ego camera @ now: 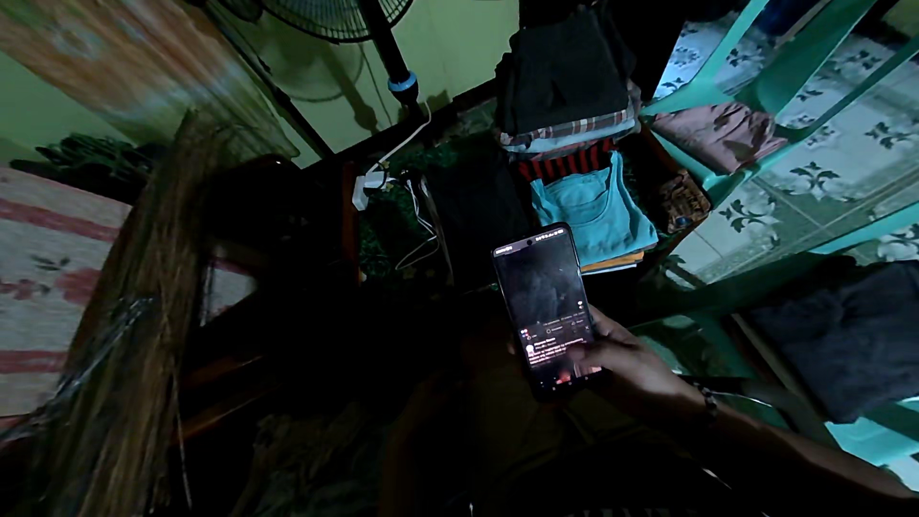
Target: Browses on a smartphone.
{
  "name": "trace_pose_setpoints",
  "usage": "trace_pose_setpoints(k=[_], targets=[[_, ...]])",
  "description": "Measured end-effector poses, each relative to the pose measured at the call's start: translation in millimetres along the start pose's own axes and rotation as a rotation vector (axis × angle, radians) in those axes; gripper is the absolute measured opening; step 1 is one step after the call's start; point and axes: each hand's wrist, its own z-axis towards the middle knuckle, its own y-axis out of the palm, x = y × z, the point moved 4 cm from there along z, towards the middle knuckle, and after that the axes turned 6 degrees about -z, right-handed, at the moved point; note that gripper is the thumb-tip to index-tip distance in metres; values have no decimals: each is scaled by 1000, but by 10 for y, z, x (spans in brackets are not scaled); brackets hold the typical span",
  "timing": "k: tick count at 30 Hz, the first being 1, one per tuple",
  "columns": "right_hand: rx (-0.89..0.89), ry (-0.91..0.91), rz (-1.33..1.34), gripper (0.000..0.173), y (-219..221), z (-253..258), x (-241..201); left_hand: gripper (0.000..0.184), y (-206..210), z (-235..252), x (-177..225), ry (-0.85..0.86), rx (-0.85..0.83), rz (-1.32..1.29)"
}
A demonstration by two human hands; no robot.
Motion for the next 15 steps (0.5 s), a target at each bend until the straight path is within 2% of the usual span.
trace_pose_setpoints(k=[5,15], targets=[[20,19,2,64,10,-25,-10,35,-18,55,-50,48,-9,18],[27,-53,-70,43,24,-17,-26,34,-21,-28,37,77,9,35]])
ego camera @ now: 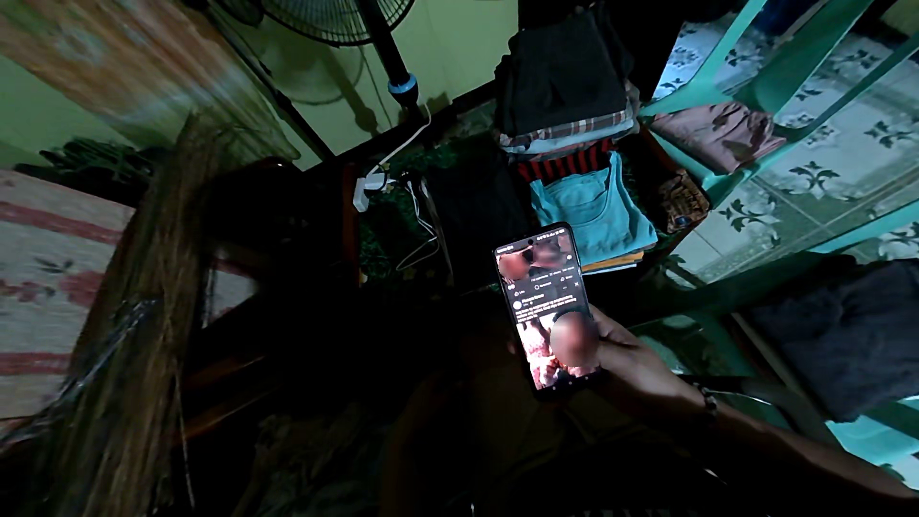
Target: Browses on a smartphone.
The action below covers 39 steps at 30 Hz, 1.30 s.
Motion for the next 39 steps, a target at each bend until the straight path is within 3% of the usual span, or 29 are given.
trace_pose_setpoints(k=[6,14,39], targets=[[15,13,-6,38,17,12,-5,35,-1,-6,14,5,-2,2],[20,93,109,60,2,2,37,34,1,-25,39,8,-5,-10],[-3,61,134,68,29,8,19,35,2,-6,36,30,-31,13]])
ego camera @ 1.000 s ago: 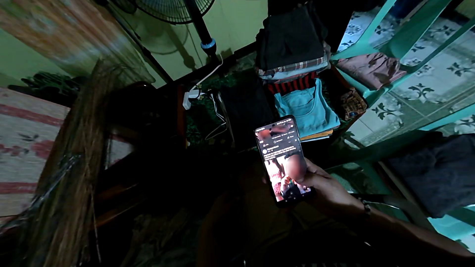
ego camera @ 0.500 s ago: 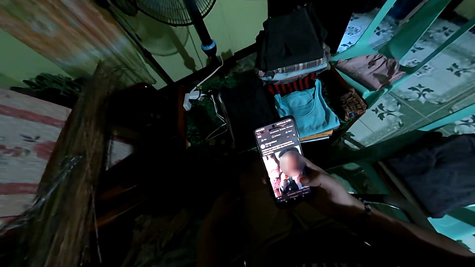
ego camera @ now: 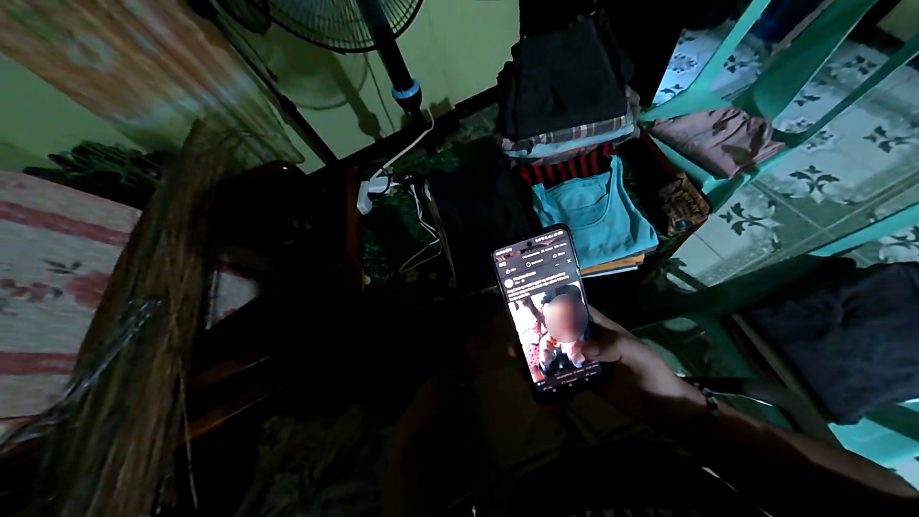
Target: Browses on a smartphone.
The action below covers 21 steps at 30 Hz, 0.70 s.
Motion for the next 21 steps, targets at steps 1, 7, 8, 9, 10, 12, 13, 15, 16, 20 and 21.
trace_pose_setpoints(k=[1,7,8,9,10,12,13,15,16,20,21], targets=[[-6,-3,1,68,-5,4,2,36,-2,3,-7,1,-2,6],[-11,4,-5,70,-21,7,11,35,2,6,-1,-4,1,7],[-12,8,3,70,-23,8,16,36,3,4,2,-13,-1,10],[-14,10,7,70,-24,8,19,36,4,0,8,-19,-1,12],[-15,8,11,69,-26,9,21,36,3,1,5,-20,-1,13],[-17,2,17,69,-36,9,28,36,2,12,-13,-16,2,17],[-26,0,23,70,-47,11,34,36,2,12,-10,-23,3,23],[-20,3,22,71,-71,15,46,36,5,6,6,-34,4,33],[-21,5,21,71,-73,15,46,36,5,4,7,-33,6,27],[3,25,27,73,-69,8,41,38,2,-13,19,-35,4,13],[2,26,34,73,-69,6,42,38,3,-18,23,-40,9,9]])
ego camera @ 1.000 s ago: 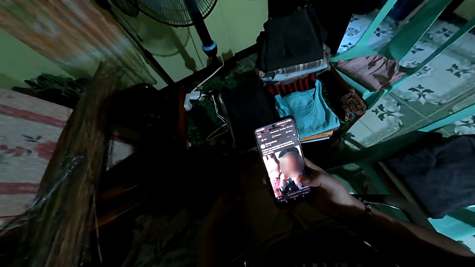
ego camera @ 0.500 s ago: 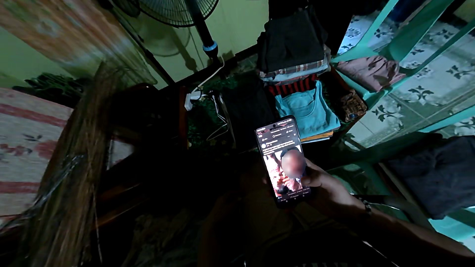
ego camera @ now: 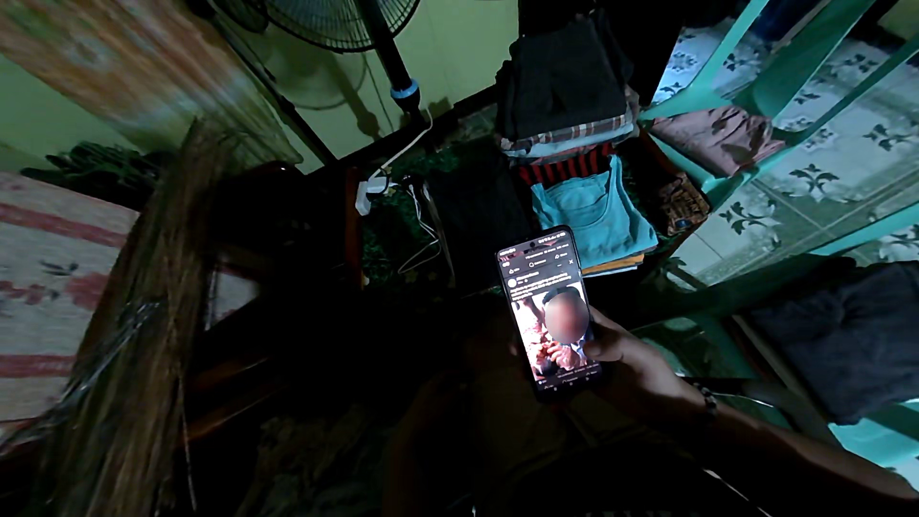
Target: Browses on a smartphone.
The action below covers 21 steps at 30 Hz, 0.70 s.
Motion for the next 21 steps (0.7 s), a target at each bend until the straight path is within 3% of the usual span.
trace_pose_setpoints(k=[11,21], targets=[[-9,-3,14,78,-49,12,31,36,5,13,-32,17,10,-9],[-32,-23,28,70,-29,24,35,36,-1,8,-31,21,0,6]])
